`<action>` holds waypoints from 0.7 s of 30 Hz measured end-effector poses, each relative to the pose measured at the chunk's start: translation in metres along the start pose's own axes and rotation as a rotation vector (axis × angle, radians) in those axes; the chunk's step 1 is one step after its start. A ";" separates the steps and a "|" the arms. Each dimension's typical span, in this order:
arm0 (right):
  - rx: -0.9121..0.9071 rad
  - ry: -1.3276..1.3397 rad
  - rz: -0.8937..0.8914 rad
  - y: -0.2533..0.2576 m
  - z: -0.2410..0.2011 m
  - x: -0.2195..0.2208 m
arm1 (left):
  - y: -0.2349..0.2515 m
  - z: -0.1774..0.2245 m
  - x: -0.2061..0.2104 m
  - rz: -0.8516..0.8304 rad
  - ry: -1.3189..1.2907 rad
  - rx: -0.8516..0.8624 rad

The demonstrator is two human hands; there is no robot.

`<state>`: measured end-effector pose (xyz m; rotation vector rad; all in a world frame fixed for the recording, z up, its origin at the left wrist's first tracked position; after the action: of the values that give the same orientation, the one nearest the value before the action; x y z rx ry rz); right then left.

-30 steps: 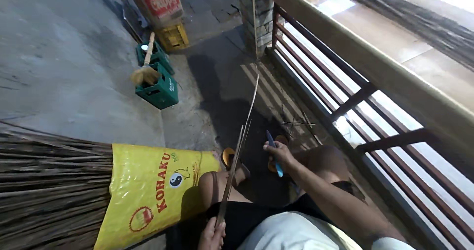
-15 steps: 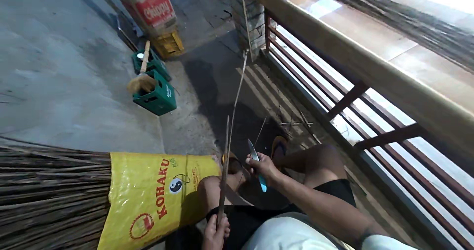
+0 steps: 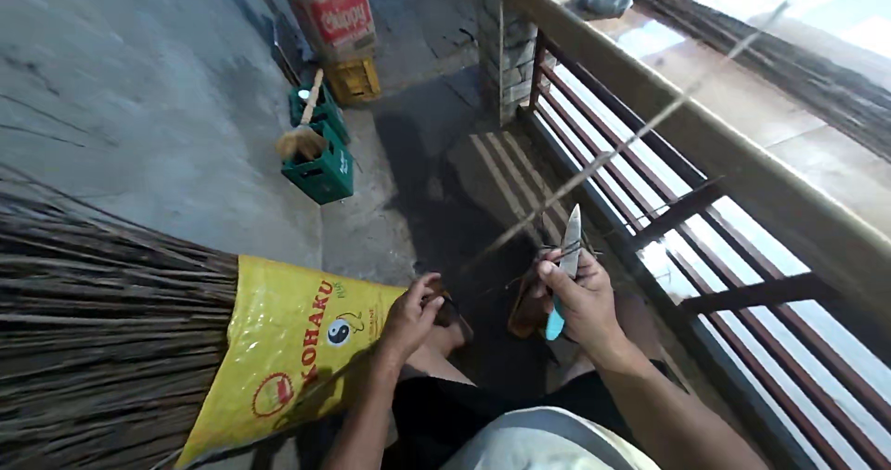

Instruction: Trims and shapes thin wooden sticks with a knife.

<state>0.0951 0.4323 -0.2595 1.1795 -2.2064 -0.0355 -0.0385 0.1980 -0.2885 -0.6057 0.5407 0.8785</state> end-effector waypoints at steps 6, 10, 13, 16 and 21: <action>-0.023 -0.181 0.067 0.014 -0.009 -0.010 | 0.012 0.020 0.020 0.025 -0.246 0.022; -0.003 -0.193 0.003 -0.010 0.011 -0.001 | 0.012 0.063 -0.034 0.311 -0.399 0.108; 0.237 -0.089 -0.098 -0.047 0.038 0.018 | 0.003 0.100 -0.090 0.447 -0.550 0.275; 0.454 0.013 -0.276 -0.080 0.059 0.039 | -0.015 0.143 -0.138 0.552 -0.703 0.505; 0.483 0.112 -0.230 -0.086 0.075 0.050 | -0.039 0.165 -0.148 0.678 -1.012 0.693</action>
<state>0.0984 0.3232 -0.3197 1.6462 -2.0274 0.4802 -0.0540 0.2113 -0.0645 0.7043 0.0681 1.3869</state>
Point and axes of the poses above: each hand's wrist, its own y-axis towards the middle knuckle, its own x-axis out of the palm, z = x × y, the point moved 4 cm from there along y, towards the middle knuckle, and after that the axes turned 9 degrees about -x, right-handed, at the moved point
